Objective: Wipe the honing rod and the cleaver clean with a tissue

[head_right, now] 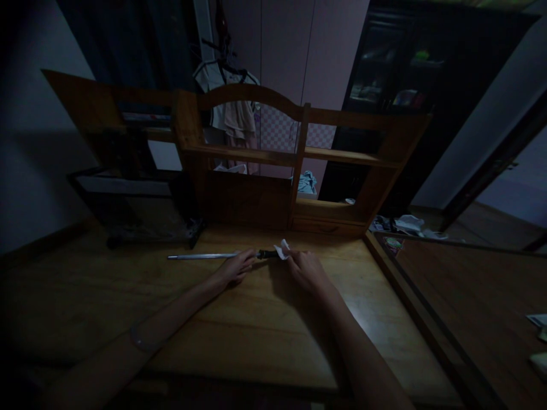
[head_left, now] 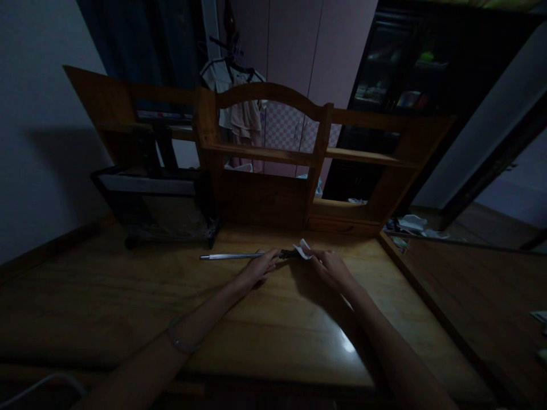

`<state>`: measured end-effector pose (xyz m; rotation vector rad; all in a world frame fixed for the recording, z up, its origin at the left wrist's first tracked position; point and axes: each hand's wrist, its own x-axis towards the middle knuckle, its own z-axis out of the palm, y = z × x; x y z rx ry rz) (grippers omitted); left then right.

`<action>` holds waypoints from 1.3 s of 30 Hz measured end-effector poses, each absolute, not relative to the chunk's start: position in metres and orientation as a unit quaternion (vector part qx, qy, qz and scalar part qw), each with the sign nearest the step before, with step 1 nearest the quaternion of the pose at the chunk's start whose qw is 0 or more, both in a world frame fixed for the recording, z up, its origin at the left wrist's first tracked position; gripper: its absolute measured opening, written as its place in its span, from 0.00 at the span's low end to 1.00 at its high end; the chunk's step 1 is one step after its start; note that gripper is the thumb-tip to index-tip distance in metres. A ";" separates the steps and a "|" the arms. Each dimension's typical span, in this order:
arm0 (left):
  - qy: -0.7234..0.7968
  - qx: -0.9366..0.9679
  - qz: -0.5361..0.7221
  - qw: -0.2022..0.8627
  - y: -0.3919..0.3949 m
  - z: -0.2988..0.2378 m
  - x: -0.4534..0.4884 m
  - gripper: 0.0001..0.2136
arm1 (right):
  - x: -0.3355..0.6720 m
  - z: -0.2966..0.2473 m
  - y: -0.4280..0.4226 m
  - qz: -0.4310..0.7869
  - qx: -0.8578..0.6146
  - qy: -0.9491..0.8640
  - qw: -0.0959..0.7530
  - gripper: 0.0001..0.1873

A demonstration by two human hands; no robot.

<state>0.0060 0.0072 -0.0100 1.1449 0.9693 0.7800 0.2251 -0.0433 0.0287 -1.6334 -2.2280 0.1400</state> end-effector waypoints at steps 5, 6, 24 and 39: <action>0.416 0.498 0.353 0.674 0.007 -0.012 0.006 0.16 | 0.220 0.031 -0.048 0.075 -0.534 -0.813 0.219 0.22; 0.415 0.497 0.354 0.674 0.008 -0.013 0.006 0.16 | 0.218 0.031 -0.049 0.081 -0.522 -0.818 0.228 0.22; 0.405 0.518 0.349 0.668 0.008 -0.017 0.003 0.22 | 0.211 0.028 -0.049 0.044 -0.448 -0.867 0.214 0.28; 0.419 0.524 0.338 0.660 0.010 -0.015 0.005 0.19 | 0.229 0.027 -0.040 0.007 -0.594 -0.788 0.163 0.21</action>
